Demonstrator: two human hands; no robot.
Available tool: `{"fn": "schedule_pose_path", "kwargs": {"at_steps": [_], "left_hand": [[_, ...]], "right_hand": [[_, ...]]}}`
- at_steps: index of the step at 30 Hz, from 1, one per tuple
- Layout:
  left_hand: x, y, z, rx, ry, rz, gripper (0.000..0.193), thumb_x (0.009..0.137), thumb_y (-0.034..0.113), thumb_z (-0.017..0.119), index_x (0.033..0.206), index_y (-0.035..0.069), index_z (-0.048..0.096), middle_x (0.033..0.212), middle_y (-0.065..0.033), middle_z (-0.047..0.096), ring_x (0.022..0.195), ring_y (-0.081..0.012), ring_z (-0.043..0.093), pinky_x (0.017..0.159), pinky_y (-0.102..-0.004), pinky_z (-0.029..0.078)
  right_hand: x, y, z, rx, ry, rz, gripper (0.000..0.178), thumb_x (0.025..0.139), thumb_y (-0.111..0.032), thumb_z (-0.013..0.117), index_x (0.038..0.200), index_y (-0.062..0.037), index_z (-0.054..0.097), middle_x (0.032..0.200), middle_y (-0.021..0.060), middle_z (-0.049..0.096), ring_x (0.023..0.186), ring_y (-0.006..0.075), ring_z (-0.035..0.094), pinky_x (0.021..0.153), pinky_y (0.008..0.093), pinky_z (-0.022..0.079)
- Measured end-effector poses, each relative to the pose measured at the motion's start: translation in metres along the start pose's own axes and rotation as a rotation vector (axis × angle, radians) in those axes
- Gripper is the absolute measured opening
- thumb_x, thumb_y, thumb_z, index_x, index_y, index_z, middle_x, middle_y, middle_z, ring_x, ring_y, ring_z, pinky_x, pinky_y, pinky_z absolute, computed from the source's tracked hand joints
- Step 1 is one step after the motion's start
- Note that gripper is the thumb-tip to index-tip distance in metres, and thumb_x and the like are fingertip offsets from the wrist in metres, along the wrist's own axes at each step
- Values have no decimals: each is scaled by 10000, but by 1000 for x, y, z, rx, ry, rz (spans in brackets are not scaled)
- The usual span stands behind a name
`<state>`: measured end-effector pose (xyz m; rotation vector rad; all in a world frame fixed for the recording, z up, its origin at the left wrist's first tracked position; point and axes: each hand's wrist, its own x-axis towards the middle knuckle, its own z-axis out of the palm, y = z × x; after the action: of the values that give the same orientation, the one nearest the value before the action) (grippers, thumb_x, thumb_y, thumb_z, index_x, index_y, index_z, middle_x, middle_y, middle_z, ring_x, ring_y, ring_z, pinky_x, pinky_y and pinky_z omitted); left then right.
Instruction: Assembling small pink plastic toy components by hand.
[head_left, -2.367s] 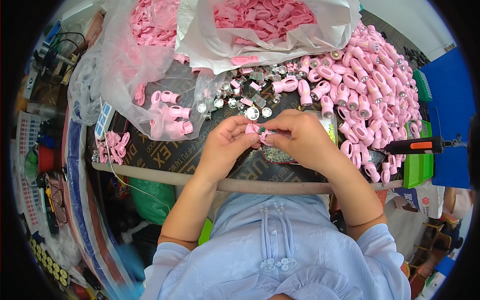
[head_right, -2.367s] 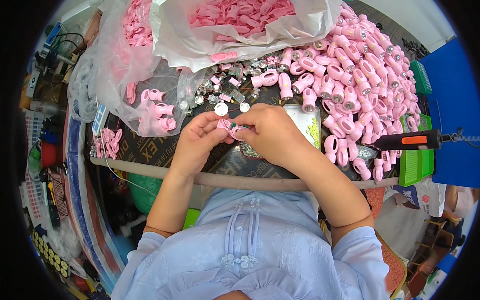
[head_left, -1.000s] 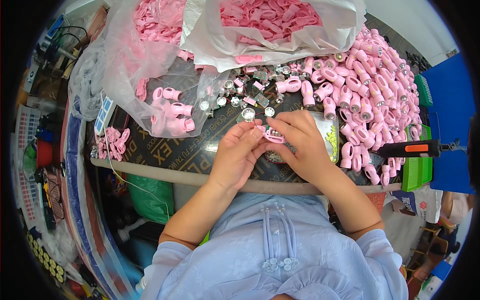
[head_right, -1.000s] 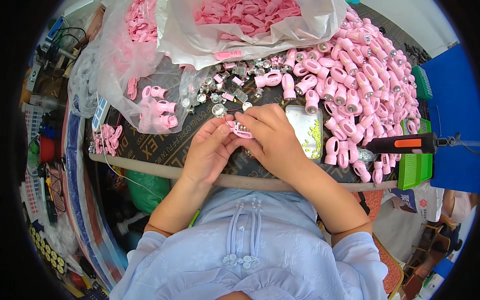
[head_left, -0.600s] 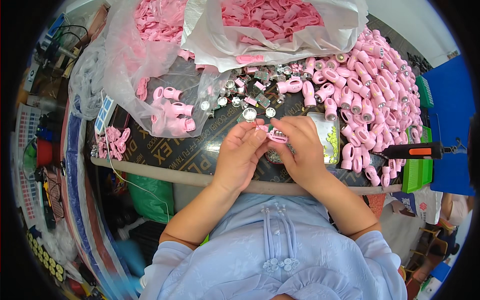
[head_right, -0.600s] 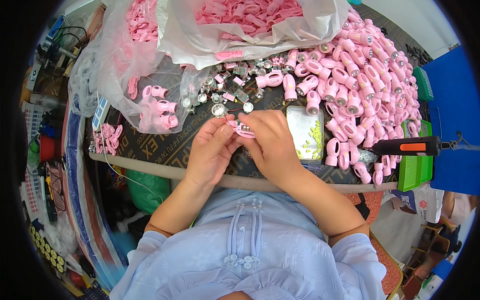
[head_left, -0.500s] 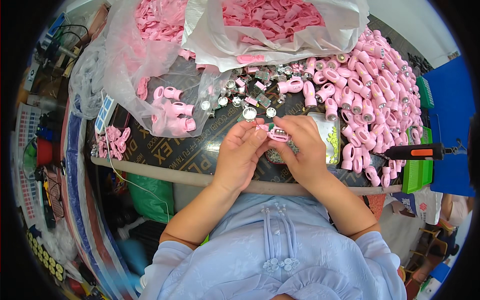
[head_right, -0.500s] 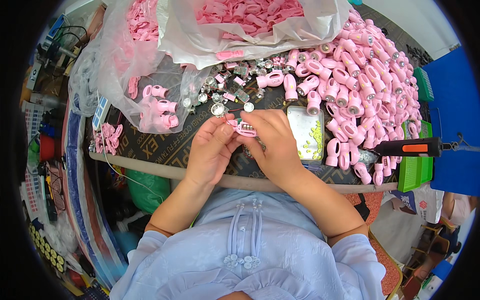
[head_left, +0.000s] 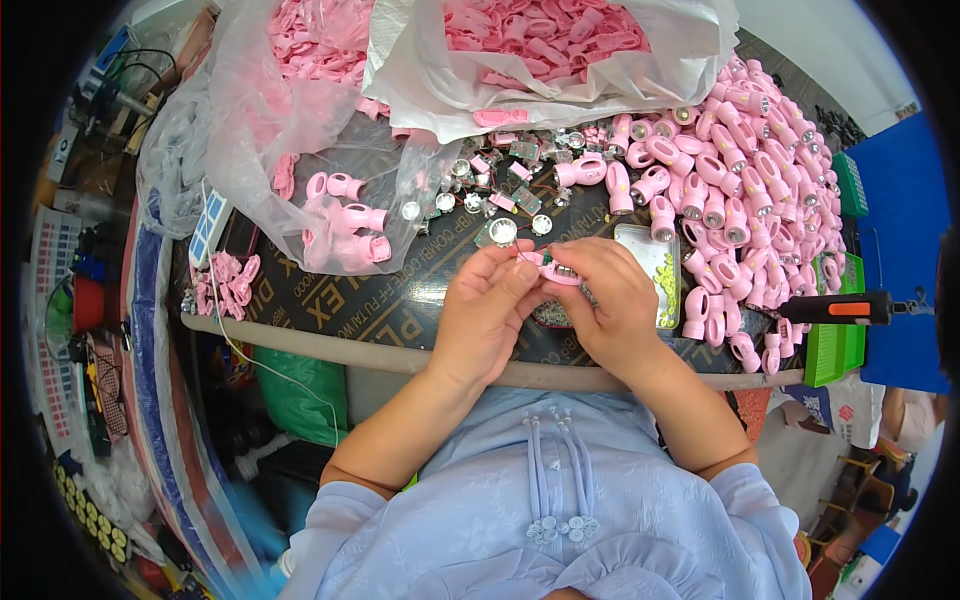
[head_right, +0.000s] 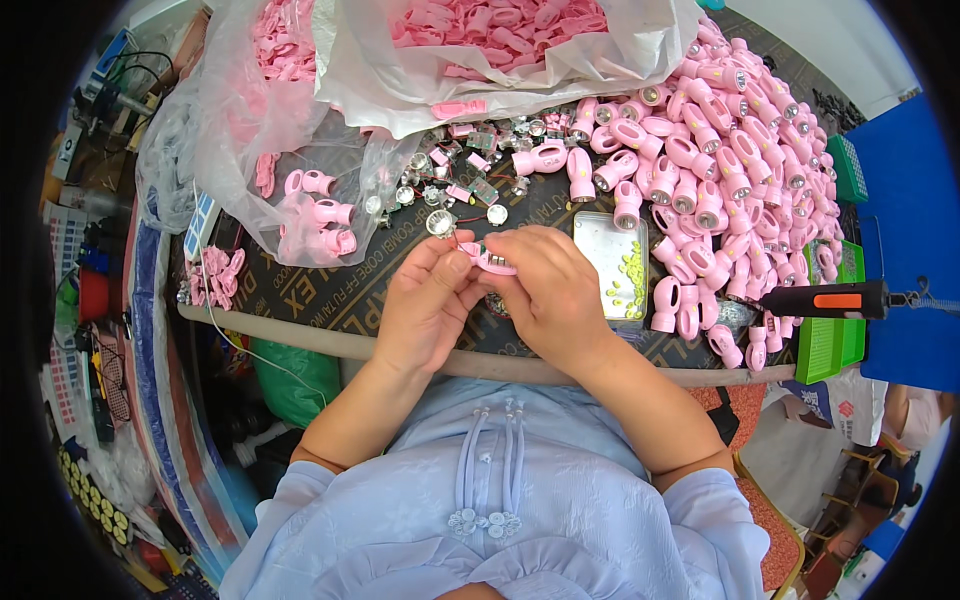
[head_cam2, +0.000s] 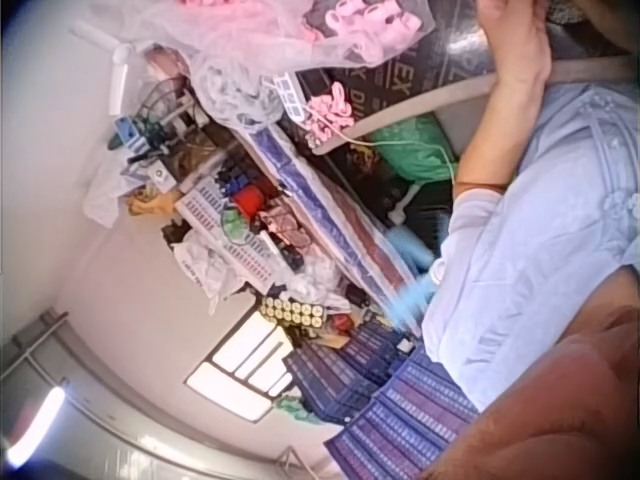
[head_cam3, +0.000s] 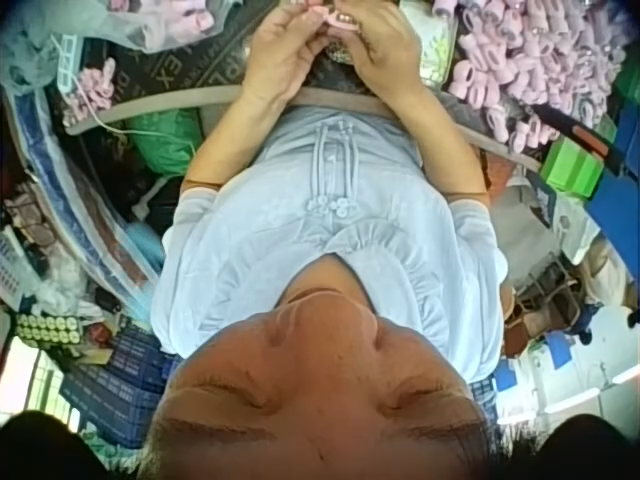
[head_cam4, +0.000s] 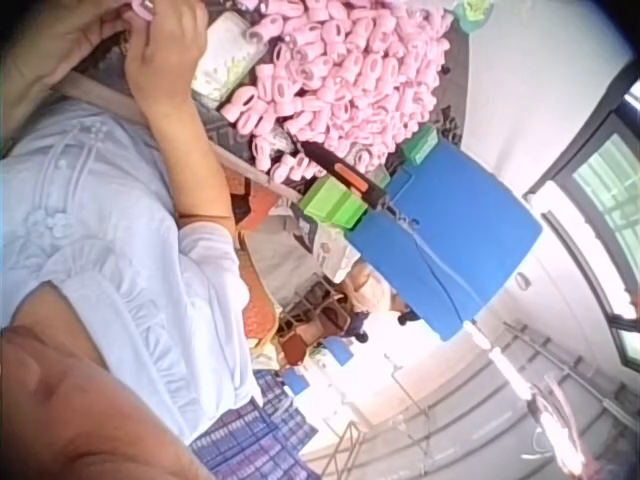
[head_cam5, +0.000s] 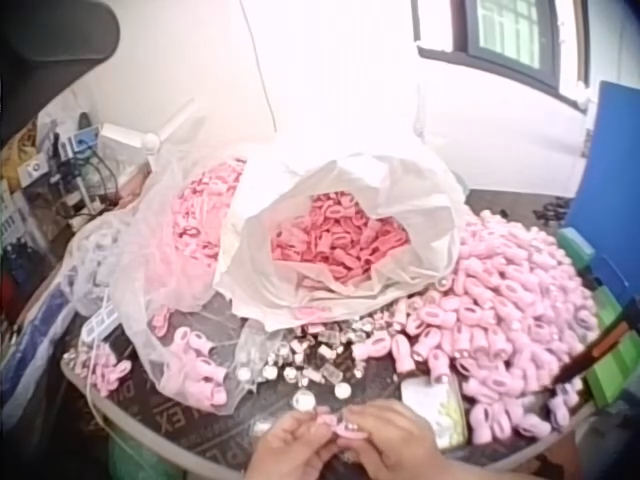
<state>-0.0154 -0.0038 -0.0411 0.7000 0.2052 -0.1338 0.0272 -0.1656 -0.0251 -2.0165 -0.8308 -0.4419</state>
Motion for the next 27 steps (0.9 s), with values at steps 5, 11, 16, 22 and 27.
{"fn": "schedule_pose_path", "kwargs": {"at_steps": [5, 11, 16, 22, 27], "left_hand": [[-1, -6, 7, 56, 34, 39, 283, 992, 110, 595, 1254, 22, 532, 1106, -79, 645, 995, -173, 647, 906, -333, 534], [9, -6, 0, 86, 83, 19, 277, 1006, 117, 570, 1265, 23, 542, 1108, -69, 638, 1014, -171, 639, 870, -315, 538], [12, 23, -17, 241, -187, -306, 287, 1022, 172, 550, 1268, 23, 547, 1077, -63, 625, 943, -191, 675, 796, -317, 577], [20, 43, -12, 250, -323, -524, 347, 1019, 174, 553, 1326, 20, 501, 1114, -86, 624, 917, -181, 670, 775, -314, 581], [19, 42, -27, 272, -306, -353, 429, 1006, 110, 543, 1409, 39, 414, 1166, -129, 635, 923, -207, 675, 773, -328, 580]], "right_hand": [[-2, 4, 3, 6, 24, -33, 322, 784, -35, 750, 1090, -18, 650, 1019, 150, 688, 937, 356, 653, 839, 439, 537], [-10, -4, 4, 70, -127, 87, 406, 778, -36, 759, 1168, -27, 643, 1220, 170, 628, 1107, 350, 598, 937, 436, 493], [14, 14, -22, 168, -169, -50, 351, 815, 72, 650, 1149, -33, 667, 1278, 170, 621, 1147, 290, 622, 969, 385, 494], [27, 23, -25, 135, -251, -138, 244, 785, 83, 667, 999, -32, 692, 1064, 125, 695, 960, 291, 686, 781, 363, 560], [25, 19, -29, 267, -326, 210, 107, 817, -28, 744, 906, -27, 684, 898, 99, 653, 821, 217, 661, 686, 320, 533]]}}
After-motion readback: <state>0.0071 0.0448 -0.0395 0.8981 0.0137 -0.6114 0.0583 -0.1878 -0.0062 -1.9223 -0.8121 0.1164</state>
